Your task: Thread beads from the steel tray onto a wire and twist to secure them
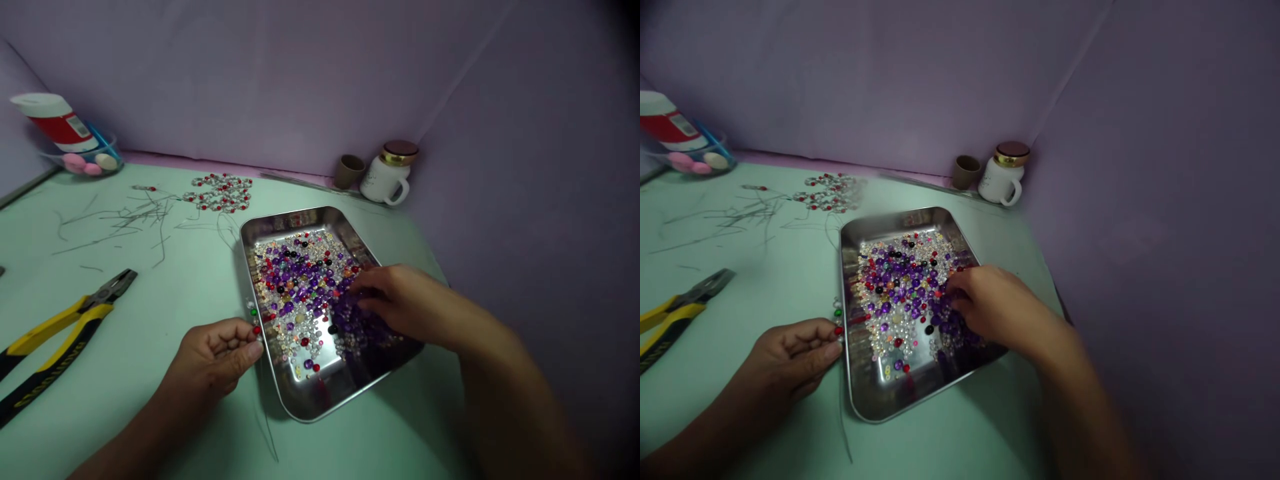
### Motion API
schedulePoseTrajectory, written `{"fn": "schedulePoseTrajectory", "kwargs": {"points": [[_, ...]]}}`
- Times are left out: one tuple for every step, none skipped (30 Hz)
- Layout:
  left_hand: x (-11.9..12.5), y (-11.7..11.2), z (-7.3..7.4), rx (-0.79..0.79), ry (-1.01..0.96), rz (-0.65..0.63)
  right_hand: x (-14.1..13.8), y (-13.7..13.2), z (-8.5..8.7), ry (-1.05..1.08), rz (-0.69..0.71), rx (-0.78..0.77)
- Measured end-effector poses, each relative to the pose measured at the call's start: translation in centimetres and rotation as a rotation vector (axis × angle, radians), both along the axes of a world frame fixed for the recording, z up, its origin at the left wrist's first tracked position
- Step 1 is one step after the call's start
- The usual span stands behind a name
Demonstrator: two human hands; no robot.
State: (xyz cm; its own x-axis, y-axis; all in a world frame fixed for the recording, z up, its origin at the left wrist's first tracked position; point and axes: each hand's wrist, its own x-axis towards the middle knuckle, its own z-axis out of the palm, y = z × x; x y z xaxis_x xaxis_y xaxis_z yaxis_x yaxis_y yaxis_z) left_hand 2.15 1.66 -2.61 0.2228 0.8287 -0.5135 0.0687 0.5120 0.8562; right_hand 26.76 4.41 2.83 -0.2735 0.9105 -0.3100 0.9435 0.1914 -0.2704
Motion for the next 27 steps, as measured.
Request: {"fn": "schedulePoseTrajectory", "kwargs": {"points": [[0.0,0.0,0.0,-0.001,0.002,0.003,0.3,0.0,0.2,-0.003,-0.008,0.013],[0.0,0.0,0.0,-0.003,0.004,0.005,0.5,-0.1,0.3,-0.005,-0.02,0.028],[0.0,0.0,0.0,-0.004,0.005,0.005,0.6,-0.1,0.4,-0.005,-0.03,0.042],[0.0,0.0,0.0,-0.007,0.004,0.002,0.5,-0.2,0.5,-0.001,-0.038,0.054],[0.0,0.0,-0.1,-0.009,0.003,-0.001,0.2,-0.2,0.4,0.01,-0.037,0.061],[-0.1,0.0,-0.1,-0.009,0.002,-0.005,-0.3,-0.3,0.3,0.026,-0.025,0.059],[-0.1,0.0,-0.1,-0.01,0.001,-0.007,-0.8,-0.4,0.1,0.046,-0.003,0.051],[-0.1,0.0,-0.1,-0.011,0.0,-0.007,-1.5,-0.6,-0.2,0.067,0.03,0.035],[-0.1,0.0,-0.1,-0.01,0.0,-0.006,-2.2,-0.7,-0.5,0.086,0.069,0.02],[-0.1,0.0,0.0,-0.01,0.001,-0.004,-2.9,-0.8,-0.8,0.096,0.105,0.009],[0.0,0.0,0.0,-0.011,0.001,-0.003,-3.6,-1.0,-1.2,0.093,0.131,0.005],[0.0,0.0,0.0,-0.012,0.002,-0.003,-4.2,-1.1,-1.6,0.079,0.143,0.013],[0.0,0.1,0.0,-0.014,0.003,-0.003,-4.7,-1.2,-2.0,0.057,0.151,0.027],[0.0,0.1,0.0,-0.015,0.006,-0.003,-5.1,-1.2,-2.3,0.036,0.157,0.046],[0.0,0.1,0.1,-0.016,0.009,-0.004,-5.4,-1.3,-2.6,0.013,0.158,0.067],[0.0,0.1,0.1,-0.016,0.012,-0.004,-5.5,-1.2,-2.8,-0.012,0.155,0.09],[0.0,0.1,0.1,-0.016,0.015,-0.006,-5.5,-1.2,-3.0,-0.043,0.143,0.116],[-0.1,0.1,0.1,-0.016,0.019,-0.007,-5.4,-1.1,-3.0,-0.078,0.123,0.14],[-0.1,0.1,0.1,-0.015,0.024,-0.006,-5.3,-1.0,-3.0,-0.116,0.096,0.161],[-0.1,0.1,0.1,-0.013,0.027,-0.005,-5.0,-0.8,-2.9,-0.146,0.068,0.182],[0.0,0.1,0.1,-0.012,0.029,-0.003,-4.7,-0.7,-2.8,-0.159,0.046,0.199],[0.0,0.1,0.1,-0.01,0.029,0.0,-4.4,-0.6,-2.6,-0.152,0.031,0.207],[0.0,0.1,0.1,-0.009,0.028,0.001,-4.0,-0.5,-2.3,-0.132,0.017,0.21],[0.0,0.1,0.1,-0.008,0.026,0.001,-3.7,-0.5,-2.0,-0.104,0.003,0.206],[0.0,0.1,0.1,-0.007,0.025,0.001,-3.3,-0.4,-1.7,-0.076,-0.013,0.196],[0.0,0.1,0.1,-0.006,0.025,0.0,-3.0,-0.4,-1.4,-0.054,-0.032,0.183],[0.0,0.1,0.1,-0.005,0.027,-0.001,-2.7,-0.3,-1.1,-0.038,-0.051,0.169]]}}
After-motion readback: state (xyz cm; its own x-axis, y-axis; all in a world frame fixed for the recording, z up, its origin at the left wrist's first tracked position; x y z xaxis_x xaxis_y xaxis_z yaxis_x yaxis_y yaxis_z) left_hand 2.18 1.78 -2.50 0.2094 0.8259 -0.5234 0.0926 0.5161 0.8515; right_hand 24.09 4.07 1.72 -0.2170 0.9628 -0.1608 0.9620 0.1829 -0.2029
